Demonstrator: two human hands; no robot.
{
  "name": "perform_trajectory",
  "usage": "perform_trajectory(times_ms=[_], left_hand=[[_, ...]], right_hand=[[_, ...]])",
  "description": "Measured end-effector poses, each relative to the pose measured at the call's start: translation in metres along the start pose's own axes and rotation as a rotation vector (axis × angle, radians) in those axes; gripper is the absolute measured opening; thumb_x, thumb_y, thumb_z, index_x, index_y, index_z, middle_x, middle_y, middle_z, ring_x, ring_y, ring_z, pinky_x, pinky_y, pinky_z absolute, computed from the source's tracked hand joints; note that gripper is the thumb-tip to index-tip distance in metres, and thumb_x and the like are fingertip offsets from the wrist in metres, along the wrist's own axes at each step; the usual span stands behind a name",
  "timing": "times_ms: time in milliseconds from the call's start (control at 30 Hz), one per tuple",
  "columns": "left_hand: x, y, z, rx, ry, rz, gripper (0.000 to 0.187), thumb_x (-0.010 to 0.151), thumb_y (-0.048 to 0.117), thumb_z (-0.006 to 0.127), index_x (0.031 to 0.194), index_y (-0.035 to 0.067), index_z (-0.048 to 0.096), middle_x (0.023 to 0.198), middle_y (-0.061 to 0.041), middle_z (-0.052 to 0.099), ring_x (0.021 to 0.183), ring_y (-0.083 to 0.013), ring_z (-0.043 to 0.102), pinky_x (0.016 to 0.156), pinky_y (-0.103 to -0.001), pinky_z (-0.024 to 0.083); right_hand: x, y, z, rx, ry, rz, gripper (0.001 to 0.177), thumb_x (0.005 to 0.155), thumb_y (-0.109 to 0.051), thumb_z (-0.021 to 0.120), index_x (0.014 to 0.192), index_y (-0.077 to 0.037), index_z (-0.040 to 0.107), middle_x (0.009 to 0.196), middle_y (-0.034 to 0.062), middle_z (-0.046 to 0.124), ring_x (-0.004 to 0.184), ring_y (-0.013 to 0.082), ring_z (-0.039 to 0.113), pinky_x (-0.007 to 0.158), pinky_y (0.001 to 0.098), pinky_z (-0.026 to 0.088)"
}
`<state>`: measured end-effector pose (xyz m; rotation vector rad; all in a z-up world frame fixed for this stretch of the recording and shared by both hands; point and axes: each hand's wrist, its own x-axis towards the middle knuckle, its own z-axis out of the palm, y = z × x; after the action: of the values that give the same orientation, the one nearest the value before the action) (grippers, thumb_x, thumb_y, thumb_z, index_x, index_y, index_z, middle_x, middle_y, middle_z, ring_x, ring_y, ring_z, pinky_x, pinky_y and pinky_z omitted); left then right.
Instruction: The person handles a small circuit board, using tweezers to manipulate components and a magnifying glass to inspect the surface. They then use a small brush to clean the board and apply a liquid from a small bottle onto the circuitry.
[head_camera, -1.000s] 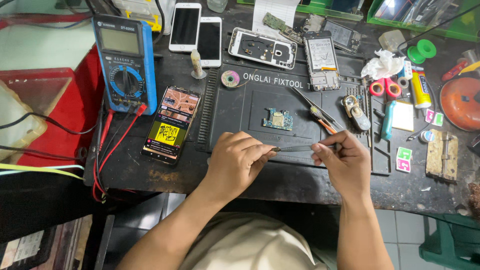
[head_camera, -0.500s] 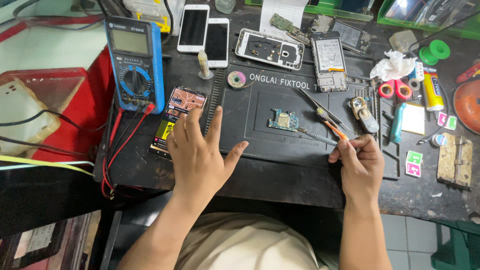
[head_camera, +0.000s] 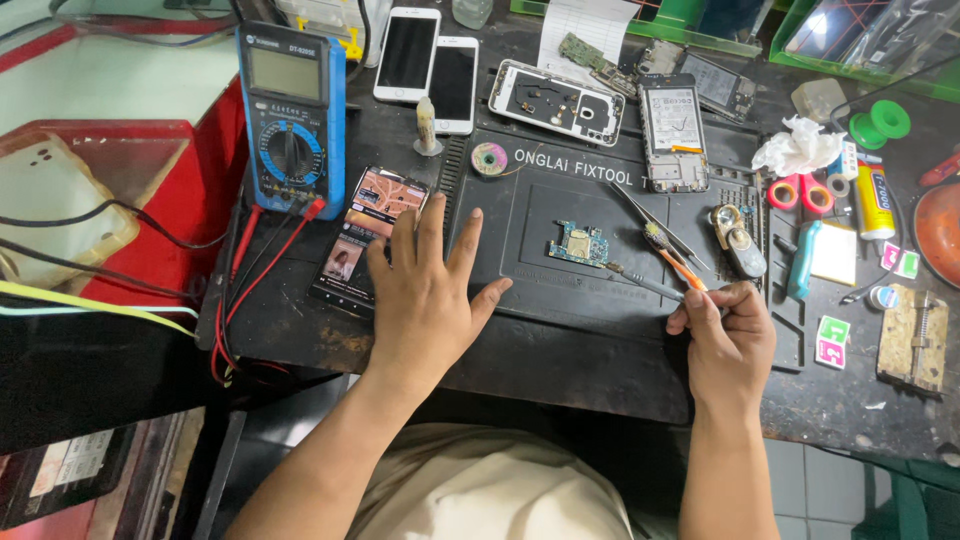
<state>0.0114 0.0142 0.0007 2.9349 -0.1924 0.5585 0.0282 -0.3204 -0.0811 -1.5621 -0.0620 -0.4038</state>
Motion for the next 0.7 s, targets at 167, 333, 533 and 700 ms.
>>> perform_trajectory(times_ms=[167,333,533,700], left_hand=[[-0.004,0.001,0.003,0.014,0.04,0.007,0.073,0.093,0.063,0.062,0.147,0.014,0.056,0.148,-0.025,0.044,0.134,-0.0483,0.044,0.097,-0.069,0.041],[-0.007,0.003,0.0,0.039,0.063,-0.015,0.074,0.092,0.064,0.062,0.147,0.014,0.057,0.15,-0.025,0.043,0.134,-0.0488,0.045,0.097,-0.068,0.042],[-0.019,0.006,-0.009,0.133,0.019,-0.096,0.075,0.093,0.069,0.057,0.146,0.016,0.059,0.152,-0.022,0.044,0.13,-0.0435,0.047,0.092,-0.059,0.045],[-0.021,0.007,-0.005,0.149,0.065,-0.069,0.071,0.096,0.065,0.056,0.146,0.015,0.058,0.154,-0.023,0.043,0.135,-0.0454,0.044,0.099,-0.062,0.042]], right_hand=[[0.001,-0.001,0.0,0.007,0.001,0.001,0.015,0.107,0.0,0.065,0.1,0.001,0.051,0.062,0.0181,0.059,0.056,0.0207,0.062,0.065,0.0264,0.051],[0.001,0.0,0.0,0.017,0.016,0.013,0.016,0.107,-0.001,0.066,0.1,0.0,0.051,0.062,0.0171,0.059,0.056,0.0196,0.061,0.065,0.0258,0.052],[0.0,0.003,-0.001,0.038,0.015,0.004,0.016,0.106,0.0,0.066,0.1,0.001,0.051,0.062,0.0185,0.059,0.055,0.0202,0.061,0.065,0.0268,0.053],[0.0,0.004,-0.002,0.031,0.005,-0.003,0.015,0.105,0.001,0.065,0.099,0.001,0.052,0.061,0.0182,0.059,0.055,0.02,0.061,0.065,0.0275,0.053]])
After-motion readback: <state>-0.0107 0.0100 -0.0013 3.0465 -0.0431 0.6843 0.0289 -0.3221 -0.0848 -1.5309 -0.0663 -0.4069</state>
